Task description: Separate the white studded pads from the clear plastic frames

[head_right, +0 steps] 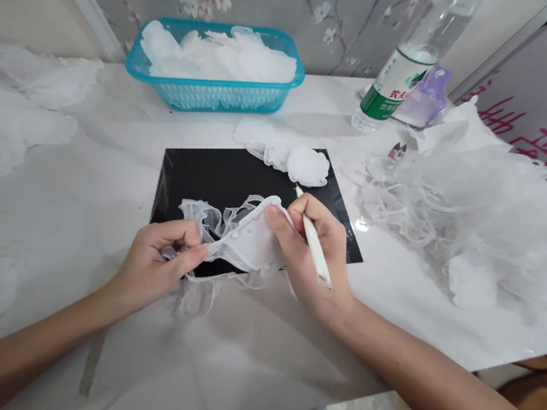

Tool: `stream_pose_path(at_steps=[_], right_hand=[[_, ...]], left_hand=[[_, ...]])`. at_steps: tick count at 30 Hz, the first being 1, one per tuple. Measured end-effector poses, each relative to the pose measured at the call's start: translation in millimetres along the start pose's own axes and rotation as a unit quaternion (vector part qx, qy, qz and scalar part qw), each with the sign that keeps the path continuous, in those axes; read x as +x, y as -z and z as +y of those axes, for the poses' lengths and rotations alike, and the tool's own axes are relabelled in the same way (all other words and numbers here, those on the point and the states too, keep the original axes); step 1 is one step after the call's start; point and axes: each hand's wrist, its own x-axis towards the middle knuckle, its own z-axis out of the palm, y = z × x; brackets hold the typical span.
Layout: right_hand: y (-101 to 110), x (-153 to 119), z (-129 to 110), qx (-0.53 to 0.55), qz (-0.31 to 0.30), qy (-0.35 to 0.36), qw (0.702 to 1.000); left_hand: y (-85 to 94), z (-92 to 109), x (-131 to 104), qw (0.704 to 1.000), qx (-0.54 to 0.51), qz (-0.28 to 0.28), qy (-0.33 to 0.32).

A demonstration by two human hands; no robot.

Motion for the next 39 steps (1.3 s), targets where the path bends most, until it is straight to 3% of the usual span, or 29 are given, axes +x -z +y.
stream_pose_path(at_steps=[4, 7, 11, 13, 14, 16, 18, 20, 23, 26, 29, 33, 39], right_hand=[[-1.3, 1.3, 1.0, -0.018, 0.008, 0.010, 1.000], [1.6, 4.8, -0.3, -0.059, 0.044, 0.069, 0.995], [11.9, 13.9, -2.0, -0.135, 0.148, 0.155, 0.967], [15.6, 17.7, -2.0, -0.140, 0.165, 0.164, 0.962], [16.0, 18.4, -2.2, -0.142, 0.168, 0.167, 0.961], [13.9, 16.4, -3.4, -0.157, 0.173, 0.180, 0.955], [8.8, 9.6, -5.6, -0.165, 0.138, 0.196, 0.957], [3.6, 0.1, -7.6, -0.136, 0.030, 0.217, 0.966], [-0.1, -11.4, -8.0, -0.071, -0.195, 0.227, 0.951], [1.1, -13.0, -5.3, -0.085, -0.325, 0.239, 0.911], [3.3, -7.5, -3.1, -0.130, -0.367, 0.255, 0.885], [4.4, 1.4, -4.8, -0.176, -0.313, 0.281, 0.890], [8.8, 15.5, -2.0, -0.229, -0.249, 0.318, 0.886]], left_hand=[[-0.7, 1.8, -2.8, 1.000, -0.001, 0.006, -0.009], [-3.1, 1.2, -4.1, 0.999, -0.015, 0.035, 0.007], [-4.1, -3.9, -1.2, 0.972, -0.086, 0.210, -0.067], [-1.4, -4.4, 0.3, 0.944, -0.088, 0.293, -0.120], [0.4, -3.5, 0.4, 0.939, -0.069, 0.309, -0.134], [3.4, 0.3, -1.2, 0.960, -0.031, 0.251, -0.123], [4.0, 4.8, -3.7, 0.993, -0.047, 0.092, -0.061], [2.4, 7.2, -5.3, 0.991, -0.121, -0.054, 0.009], [0.5, 5.1, -3.7, 0.962, -0.220, -0.143, 0.075], [3.8, -0.9, 0.6, 0.937, -0.273, -0.177, 0.124], [9.1, -5.6, 4.3, 0.929, -0.291, -0.192, 0.122], [11.2, -5.2, 6.4, 0.935, -0.283, -0.149, 0.151], [9.1, -0.8, 8.4, 0.911, -0.360, -0.089, 0.182]])
